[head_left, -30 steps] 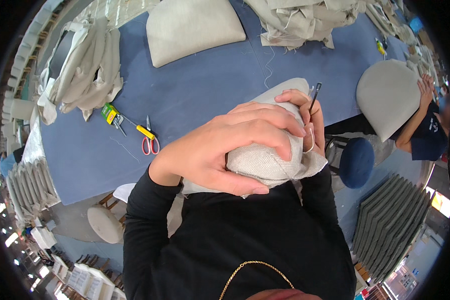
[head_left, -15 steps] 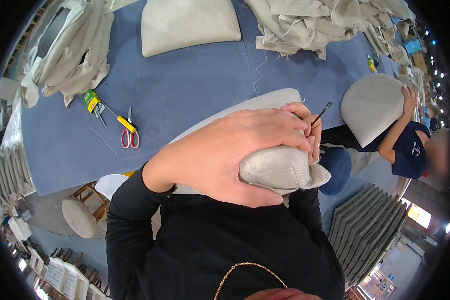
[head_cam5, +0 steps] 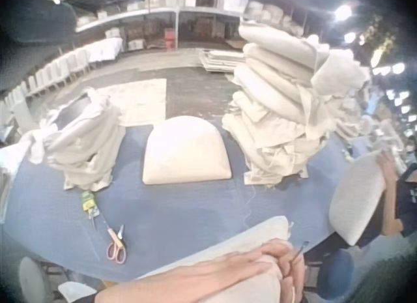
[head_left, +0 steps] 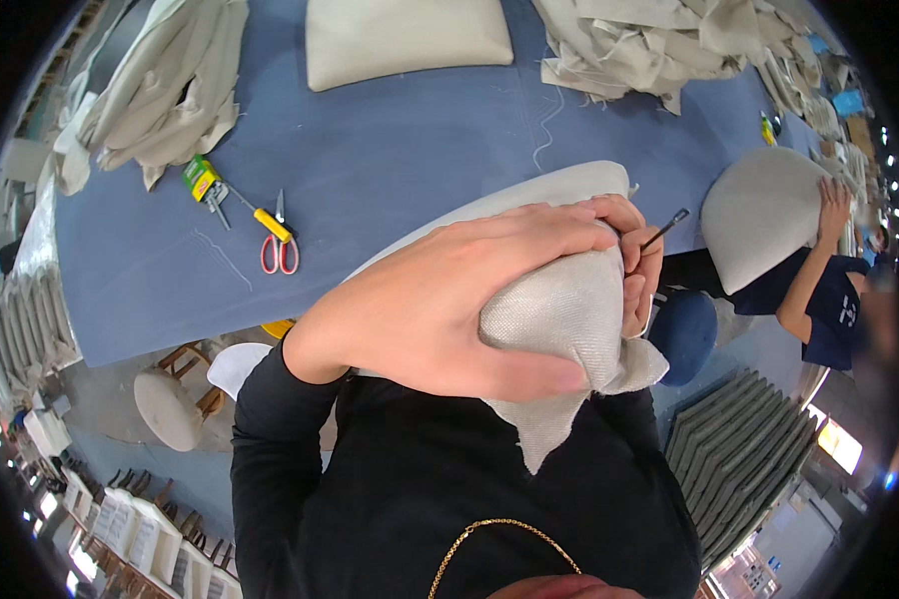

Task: The person hand-sews a white fabric cover onto a cushion using a needle and thread. They repeatedly pull the thread to tighten the seam, adjust the fabric, and use a staple gun to secure the cover to the cushion base. The person also uses scissors to cut the thread and a utility knife to trim excess material.

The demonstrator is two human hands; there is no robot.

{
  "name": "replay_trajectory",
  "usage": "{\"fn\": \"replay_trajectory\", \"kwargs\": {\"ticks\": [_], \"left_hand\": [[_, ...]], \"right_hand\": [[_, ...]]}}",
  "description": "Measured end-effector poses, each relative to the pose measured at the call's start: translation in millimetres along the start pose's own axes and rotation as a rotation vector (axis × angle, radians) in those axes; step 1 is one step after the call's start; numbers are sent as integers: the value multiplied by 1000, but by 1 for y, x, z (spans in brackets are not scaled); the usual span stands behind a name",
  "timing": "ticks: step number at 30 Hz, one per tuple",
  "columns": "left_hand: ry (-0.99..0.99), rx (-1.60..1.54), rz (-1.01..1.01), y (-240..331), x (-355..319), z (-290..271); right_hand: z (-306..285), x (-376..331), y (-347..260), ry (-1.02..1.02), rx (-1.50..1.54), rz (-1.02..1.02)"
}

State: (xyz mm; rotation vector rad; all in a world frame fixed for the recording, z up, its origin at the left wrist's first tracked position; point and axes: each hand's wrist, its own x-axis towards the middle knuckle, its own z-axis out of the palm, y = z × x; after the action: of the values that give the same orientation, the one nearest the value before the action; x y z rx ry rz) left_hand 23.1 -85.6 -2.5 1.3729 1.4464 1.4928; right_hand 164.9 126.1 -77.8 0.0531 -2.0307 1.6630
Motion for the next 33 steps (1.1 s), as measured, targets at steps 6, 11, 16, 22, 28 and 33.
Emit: {"fn": "replay_trajectory", "kwargs": {"ticks": [6,11,16,22,28,33], "left_hand": [[4,-173,-77,-2,-11,-23],[49,-406,-219,-4,-13,-29],[50,-228,-51,-11,-15,-25],[61,108,-160,11,-15,-25],[251,384,-260,26,-32,-7],[481,612,-249,18,-49,18]], "right_hand": [[17,4,3,-4,11,-10],[23,6,1,6,3,-10],[22,5,5,37,-31,-49],[23,2,12,92,-73,-93],[21,4,14,129,-79,-107],[21,5,18,160,-47,-145]]}}
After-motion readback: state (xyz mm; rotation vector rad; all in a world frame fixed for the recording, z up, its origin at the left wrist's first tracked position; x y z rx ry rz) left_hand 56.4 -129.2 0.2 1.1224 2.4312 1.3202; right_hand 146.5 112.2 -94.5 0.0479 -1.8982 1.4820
